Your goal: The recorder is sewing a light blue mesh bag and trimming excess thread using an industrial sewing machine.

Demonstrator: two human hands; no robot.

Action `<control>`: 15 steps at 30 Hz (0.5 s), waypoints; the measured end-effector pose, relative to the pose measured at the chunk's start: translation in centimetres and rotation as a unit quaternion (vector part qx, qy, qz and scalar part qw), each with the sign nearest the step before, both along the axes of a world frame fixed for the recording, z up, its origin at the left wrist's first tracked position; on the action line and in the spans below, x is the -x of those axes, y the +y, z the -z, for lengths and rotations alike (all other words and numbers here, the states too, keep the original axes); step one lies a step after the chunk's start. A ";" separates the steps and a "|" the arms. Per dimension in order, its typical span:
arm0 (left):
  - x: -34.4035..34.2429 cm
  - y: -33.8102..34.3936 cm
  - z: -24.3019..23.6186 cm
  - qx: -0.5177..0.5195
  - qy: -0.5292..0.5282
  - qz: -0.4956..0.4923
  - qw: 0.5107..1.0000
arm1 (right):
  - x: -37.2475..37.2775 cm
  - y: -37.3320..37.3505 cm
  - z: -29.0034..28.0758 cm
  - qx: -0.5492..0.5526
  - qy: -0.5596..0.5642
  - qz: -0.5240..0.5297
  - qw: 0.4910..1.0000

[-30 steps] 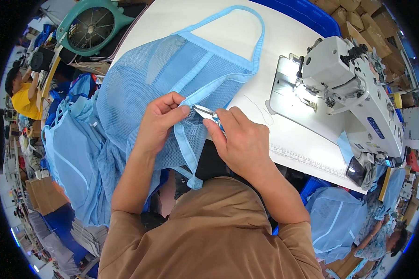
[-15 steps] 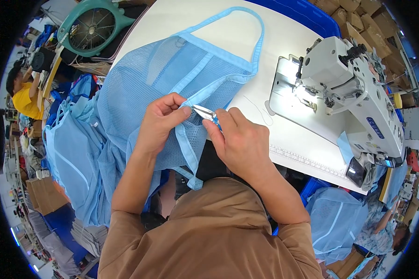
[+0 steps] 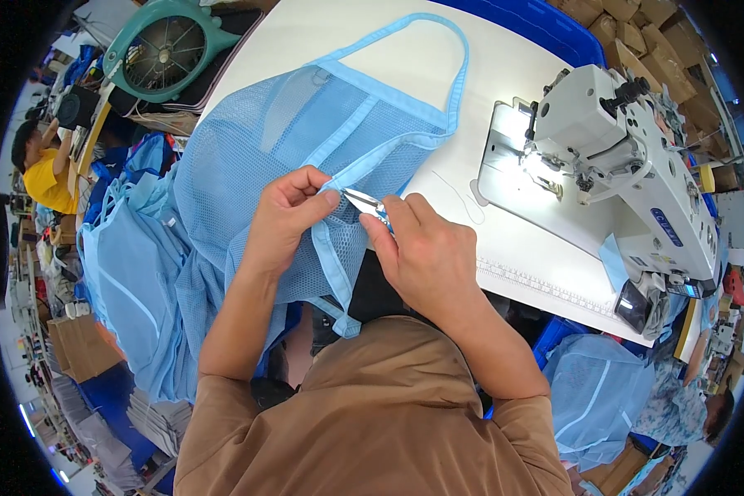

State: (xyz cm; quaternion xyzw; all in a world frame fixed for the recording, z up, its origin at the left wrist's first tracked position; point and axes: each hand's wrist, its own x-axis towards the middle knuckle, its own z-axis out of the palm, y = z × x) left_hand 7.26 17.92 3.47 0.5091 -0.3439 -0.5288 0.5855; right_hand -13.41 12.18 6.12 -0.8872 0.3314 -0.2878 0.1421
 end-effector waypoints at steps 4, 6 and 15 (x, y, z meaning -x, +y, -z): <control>-0.1 0.0 0.0 0.005 0.006 0.002 1.000 | -0.1 0.1 -0.1 -0.011 0.006 0.005 1.000; -0.2 0.1 0.1 0.004 0.000 0.004 1.000 | -0.1 0.0 0.2 -0.036 -0.024 0.000 0.999; -0.2 -0.1 0.2 0.007 0.002 0.008 1.000 | -0.3 0.1 -0.1 -0.072 -0.026 0.010 0.997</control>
